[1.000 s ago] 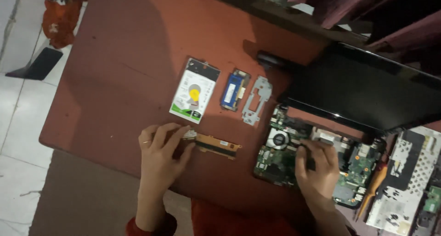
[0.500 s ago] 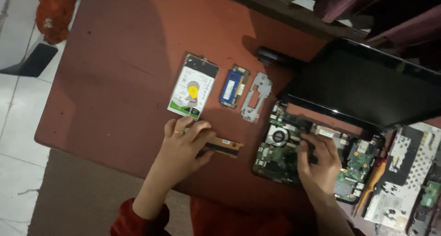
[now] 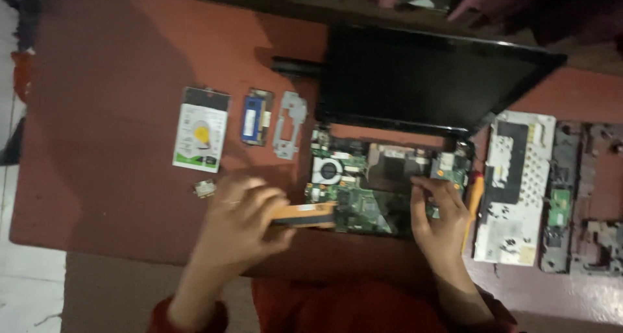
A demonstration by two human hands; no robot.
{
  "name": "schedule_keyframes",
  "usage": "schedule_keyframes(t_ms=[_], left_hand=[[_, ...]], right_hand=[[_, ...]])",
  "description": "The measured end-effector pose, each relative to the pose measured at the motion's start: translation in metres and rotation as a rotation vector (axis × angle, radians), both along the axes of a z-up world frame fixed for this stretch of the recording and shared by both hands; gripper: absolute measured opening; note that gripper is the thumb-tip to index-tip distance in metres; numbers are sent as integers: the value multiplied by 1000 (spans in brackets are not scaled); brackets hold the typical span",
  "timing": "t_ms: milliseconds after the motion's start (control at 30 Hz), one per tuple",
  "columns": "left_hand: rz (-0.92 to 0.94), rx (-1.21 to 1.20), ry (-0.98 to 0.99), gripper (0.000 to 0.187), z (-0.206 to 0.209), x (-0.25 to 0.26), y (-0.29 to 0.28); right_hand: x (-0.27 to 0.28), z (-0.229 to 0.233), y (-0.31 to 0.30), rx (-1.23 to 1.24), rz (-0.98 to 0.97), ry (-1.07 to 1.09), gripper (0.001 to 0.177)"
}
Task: Connecting a ribbon cable to a laptop motherboard and using a screwdriver to assist in positioning components.
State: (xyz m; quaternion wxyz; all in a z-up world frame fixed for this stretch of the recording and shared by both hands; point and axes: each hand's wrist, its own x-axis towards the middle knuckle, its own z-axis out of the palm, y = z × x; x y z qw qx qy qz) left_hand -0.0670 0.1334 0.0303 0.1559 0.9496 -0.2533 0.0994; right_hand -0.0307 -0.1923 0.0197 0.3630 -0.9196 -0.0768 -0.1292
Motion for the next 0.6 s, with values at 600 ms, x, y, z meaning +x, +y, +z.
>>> schedule_keyframes(t_ms=[600], left_hand=[[-34,-146,-49,43,-42,35,-104]], right_hand=[[-10,-31,-20,-189,242,-64,30]])
